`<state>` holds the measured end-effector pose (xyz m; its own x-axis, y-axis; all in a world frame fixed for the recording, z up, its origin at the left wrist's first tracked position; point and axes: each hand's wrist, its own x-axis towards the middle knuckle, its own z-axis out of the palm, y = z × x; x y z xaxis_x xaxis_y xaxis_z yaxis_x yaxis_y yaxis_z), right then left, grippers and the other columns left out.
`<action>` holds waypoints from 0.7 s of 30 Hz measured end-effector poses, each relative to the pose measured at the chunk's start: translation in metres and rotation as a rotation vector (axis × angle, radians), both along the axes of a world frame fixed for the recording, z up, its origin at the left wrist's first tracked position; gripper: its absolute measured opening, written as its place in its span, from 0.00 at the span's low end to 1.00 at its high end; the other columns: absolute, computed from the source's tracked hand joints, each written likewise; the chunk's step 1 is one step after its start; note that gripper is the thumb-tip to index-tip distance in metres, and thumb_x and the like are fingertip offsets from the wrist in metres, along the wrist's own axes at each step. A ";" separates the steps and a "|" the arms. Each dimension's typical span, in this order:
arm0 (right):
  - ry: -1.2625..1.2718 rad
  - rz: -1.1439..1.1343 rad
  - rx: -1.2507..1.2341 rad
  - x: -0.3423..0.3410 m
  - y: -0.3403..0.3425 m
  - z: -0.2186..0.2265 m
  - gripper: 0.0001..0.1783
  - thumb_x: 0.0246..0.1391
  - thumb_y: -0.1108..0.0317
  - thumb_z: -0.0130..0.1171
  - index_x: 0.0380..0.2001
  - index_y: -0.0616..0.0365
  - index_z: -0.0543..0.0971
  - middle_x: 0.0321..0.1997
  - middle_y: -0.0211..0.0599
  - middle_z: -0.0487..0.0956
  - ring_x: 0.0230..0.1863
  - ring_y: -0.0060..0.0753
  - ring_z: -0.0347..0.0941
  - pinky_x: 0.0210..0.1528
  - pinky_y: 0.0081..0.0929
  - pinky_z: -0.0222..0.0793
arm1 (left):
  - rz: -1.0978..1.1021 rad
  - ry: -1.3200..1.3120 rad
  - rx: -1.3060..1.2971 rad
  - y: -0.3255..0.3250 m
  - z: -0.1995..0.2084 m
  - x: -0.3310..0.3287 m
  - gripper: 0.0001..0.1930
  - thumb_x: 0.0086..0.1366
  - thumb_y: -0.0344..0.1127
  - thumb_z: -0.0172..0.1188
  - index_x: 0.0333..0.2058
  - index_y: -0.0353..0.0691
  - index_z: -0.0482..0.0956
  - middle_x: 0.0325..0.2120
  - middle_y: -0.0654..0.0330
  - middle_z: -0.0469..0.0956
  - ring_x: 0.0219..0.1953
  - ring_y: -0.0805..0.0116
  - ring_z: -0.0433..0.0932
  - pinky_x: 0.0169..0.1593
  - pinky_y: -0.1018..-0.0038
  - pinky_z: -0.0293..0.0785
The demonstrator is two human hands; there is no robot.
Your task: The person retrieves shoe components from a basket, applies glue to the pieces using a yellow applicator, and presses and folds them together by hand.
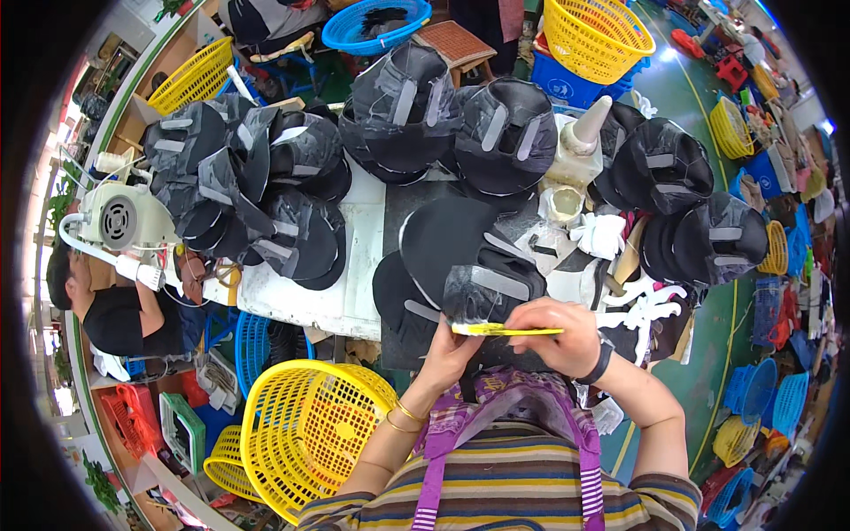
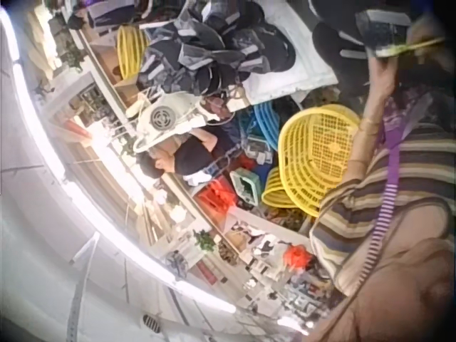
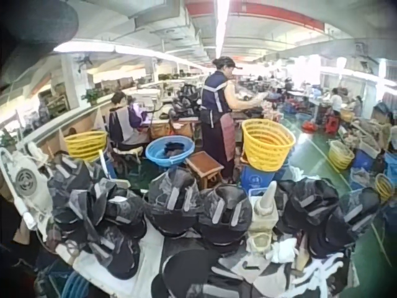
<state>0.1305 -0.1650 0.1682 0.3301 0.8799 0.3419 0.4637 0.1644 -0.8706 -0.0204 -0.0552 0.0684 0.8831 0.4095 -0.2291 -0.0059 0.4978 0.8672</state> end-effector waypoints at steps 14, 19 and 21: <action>0.053 -0.422 -0.044 0.037 -0.001 0.037 0.04 0.43 0.80 0.54 0.24 0.61 0.71 0.28 0.36 0.76 0.32 0.25 0.73 0.36 0.22 0.68 | 0.277 -0.313 -0.105 0.021 0.045 0.000 0.27 0.56 0.16 0.47 0.54 0.39 0.55 0.50 0.58 0.63 0.53 0.68 0.63 0.57 0.70 0.58; -0.017 -0.244 0.060 0.018 0.027 0.058 0.08 0.40 0.81 0.56 0.26 0.61 0.71 0.31 0.38 0.76 0.33 0.30 0.73 0.38 0.23 0.68 | 0.243 -0.389 -0.135 0.025 0.047 0.007 0.29 0.56 0.16 0.47 0.56 0.42 0.54 0.52 0.56 0.62 0.55 0.64 0.62 0.58 0.65 0.58; -0.043 -0.292 0.017 0.026 0.030 0.052 0.09 0.39 0.80 0.57 0.27 0.61 0.71 0.32 0.39 0.76 0.34 0.32 0.74 0.38 0.23 0.68 | 0.287 -0.446 -0.225 0.032 0.067 0.013 0.29 0.56 0.15 0.47 0.56 0.43 0.53 0.52 0.54 0.62 0.55 0.59 0.62 0.58 0.60 0.58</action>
